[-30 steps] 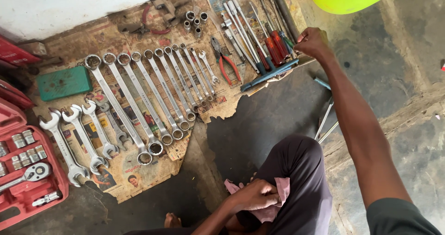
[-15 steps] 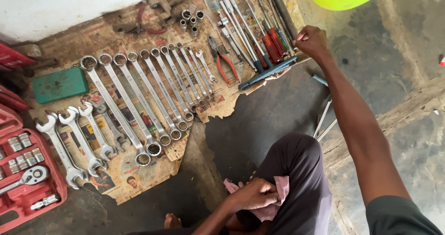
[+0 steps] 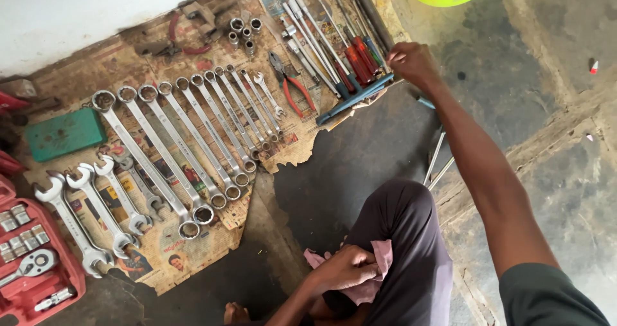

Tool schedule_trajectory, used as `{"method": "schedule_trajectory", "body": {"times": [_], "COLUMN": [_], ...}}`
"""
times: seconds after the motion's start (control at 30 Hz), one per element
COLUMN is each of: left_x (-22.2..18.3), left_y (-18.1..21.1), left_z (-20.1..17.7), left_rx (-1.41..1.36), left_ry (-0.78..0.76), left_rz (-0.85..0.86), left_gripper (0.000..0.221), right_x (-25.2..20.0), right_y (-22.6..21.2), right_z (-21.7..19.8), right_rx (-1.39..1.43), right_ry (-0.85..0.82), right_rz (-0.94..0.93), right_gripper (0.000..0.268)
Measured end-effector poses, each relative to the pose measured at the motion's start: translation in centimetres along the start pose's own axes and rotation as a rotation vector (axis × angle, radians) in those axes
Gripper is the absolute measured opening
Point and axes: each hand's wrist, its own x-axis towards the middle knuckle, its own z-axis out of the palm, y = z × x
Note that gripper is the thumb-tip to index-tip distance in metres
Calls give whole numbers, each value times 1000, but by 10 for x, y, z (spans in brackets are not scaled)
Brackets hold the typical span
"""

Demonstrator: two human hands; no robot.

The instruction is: Cleaning and inspecting various motorcycle repair tools such as pliers and T-handle wrenches.

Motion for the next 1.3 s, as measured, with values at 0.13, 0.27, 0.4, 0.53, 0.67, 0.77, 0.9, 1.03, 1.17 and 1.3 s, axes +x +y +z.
{"method": "schedule_trajectory", "body": {"times": [0.13,0.27,0.4,0.53,0.67,0.77,0.9,1.03,1.17,1.3], "left_x": [1,-1,0,0,-2,0,11,7,7,-3], "left_y": [-9,1,-1,1,1,-3,-55,-42,-84,-81], "left_z": [1,-2,-1,-2,-2,-1,10,-1,-11,-35], "left_rx": [29,-14,12,17,-25,-38,-300,-507,-1055,-1266], "left_ry": [-3,3,-12,-10,-21,-20,-82,-157,28,127], "left_rz": [13,14,-20,-9,10,20,101,71,-15,322], "left_gripper": [19,19,21,20,18,16,14,16,20,29], "right_x": [1,5,6,11,-6,-31,-88,-137,-167,-187], "right_y": [-23,-27,-29,-6,-5,-1,43,68,75,81], "right_z": [9,18,19,19,-4,-28,-48,-60,-72,-78], "right_rx": [-8,-84,-99,-89,-48,-80,-189,-229,-293,-334], "right_ry": [-11,1,-33,-52,31,130,192,108,6,-6], "right_rz": [-8,21,51,43,61,70,176,352,508,601], "right_gripper": [11,9,9,11,10,9,14,21,36,46]}}
